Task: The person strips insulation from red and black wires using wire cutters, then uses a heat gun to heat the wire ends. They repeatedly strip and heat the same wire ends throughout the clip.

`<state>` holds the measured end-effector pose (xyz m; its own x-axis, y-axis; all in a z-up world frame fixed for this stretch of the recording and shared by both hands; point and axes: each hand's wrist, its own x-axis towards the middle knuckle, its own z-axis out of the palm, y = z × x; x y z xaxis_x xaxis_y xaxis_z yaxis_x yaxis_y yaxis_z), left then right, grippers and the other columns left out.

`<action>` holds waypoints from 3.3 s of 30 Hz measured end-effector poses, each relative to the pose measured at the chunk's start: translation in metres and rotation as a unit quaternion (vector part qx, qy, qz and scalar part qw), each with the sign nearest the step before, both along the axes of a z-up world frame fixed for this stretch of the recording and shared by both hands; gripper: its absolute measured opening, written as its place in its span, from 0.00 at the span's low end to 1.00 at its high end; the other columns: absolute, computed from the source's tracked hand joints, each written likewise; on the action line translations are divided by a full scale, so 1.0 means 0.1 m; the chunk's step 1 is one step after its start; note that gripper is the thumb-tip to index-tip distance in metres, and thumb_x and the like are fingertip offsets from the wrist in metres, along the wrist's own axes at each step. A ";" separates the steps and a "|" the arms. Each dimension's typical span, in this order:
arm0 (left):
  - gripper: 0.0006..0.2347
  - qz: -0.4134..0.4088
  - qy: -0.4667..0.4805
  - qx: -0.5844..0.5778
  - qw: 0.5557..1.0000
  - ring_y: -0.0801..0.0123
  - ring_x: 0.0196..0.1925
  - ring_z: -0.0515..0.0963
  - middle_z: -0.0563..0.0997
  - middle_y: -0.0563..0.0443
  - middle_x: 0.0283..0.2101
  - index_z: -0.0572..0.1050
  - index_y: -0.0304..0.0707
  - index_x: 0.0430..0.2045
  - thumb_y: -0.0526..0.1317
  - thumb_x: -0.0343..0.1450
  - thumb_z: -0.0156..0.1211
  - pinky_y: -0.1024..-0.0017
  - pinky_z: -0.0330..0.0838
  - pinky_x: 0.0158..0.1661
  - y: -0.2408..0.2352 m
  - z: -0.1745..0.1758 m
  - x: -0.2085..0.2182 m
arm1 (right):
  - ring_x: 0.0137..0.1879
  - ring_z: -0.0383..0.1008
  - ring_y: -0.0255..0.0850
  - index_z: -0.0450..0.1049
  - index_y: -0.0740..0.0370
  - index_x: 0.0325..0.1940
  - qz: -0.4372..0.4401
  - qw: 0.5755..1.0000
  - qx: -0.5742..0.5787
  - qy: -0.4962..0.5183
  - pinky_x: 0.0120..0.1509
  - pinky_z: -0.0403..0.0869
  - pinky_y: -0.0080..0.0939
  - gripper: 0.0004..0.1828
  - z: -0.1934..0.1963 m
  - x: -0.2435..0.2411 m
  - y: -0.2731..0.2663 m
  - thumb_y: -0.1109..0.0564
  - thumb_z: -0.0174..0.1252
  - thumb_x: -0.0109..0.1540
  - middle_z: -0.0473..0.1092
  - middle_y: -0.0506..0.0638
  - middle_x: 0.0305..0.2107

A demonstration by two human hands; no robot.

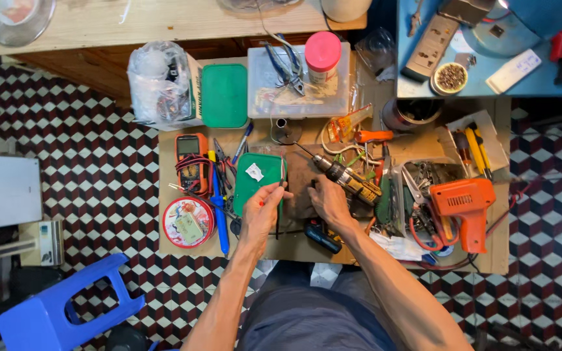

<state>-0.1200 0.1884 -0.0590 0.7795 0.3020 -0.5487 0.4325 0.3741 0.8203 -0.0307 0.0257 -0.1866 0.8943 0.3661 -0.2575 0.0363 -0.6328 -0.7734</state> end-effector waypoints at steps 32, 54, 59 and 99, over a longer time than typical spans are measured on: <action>0.13 -0.166 -0.027 -0.036 0.985 0.90 0.19 0.55 0.79 0.60 0.30 0.78 0.31 0.48 0.42 0.76 0.59 0.83 0.45 0.20 -0.17 0.13 0.37 | 0.36 0.74 0.32 0.80 0.67 0.47 -0.297 0.935 0.181 0.064 0.40 0.70 0.32 0.17 1.08 -0.48 -0.95 0.50 0.56 0.67 0.78 0.47 0.32; 0.14 -0.114 -0.030 -0.011 0.993 0.89 0.19 0.58 0.80 0.58 0.27 0.79 0.32 0.45 0.44 0.73 0.62 0.84 0.49 0.20 -0.42 0.62 0.37 | 0.41 0.78 0.66 0.62 0.72 0.54 -0.104 0.950 -0.294 -0.006 0.43 0.76 0.62 0.29 -0.26 -0.12 -1.28 0.54 0.61 0.55 0.71 0.70 0.41; 0.13 -0.116 -0.066 -0.093 0.987 0.83 0.32 0.78 0.83 0.53 0.30 0.78 0.30 0.46 0.42 0.74 0.62 0.84 0.72 0.36 -0.58 0.39 0.57 | 0.42 0.77 0.65 0.58 0.71 0.69 -0.137 0.965 -0.220 0.027 0.49 0.75 0.61 0.43 0.13 -0.37 -1.53 0.51 0.62 0.54 0.72 0.70 0.39; 0.06 -0.106 -0.213 0.434 0.869 0.62 0.32 0.85 0.83 0.45 0.32 0.80 0.37 0.38 0.36 0.71 0.63 0.68 0.76 0.33 -1.95 0.82 1.74 | 0.27 0.63 0.27 0.56 0.45 0.78 -0.066 0.964 0.192 0.172 0.29 0.65 0.30 0.37 2.26 1.22 -1.89 0.52 0.56 0.64 0.68 0.43 0.24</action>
<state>0.0535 -0.0066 0.0235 0.9447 0.2832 0.1653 0.0049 -0.5162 0.8565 0.0914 -0.1628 0.0399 0.8251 0.3826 -0.4158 -0.3254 -0.2798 -0.9032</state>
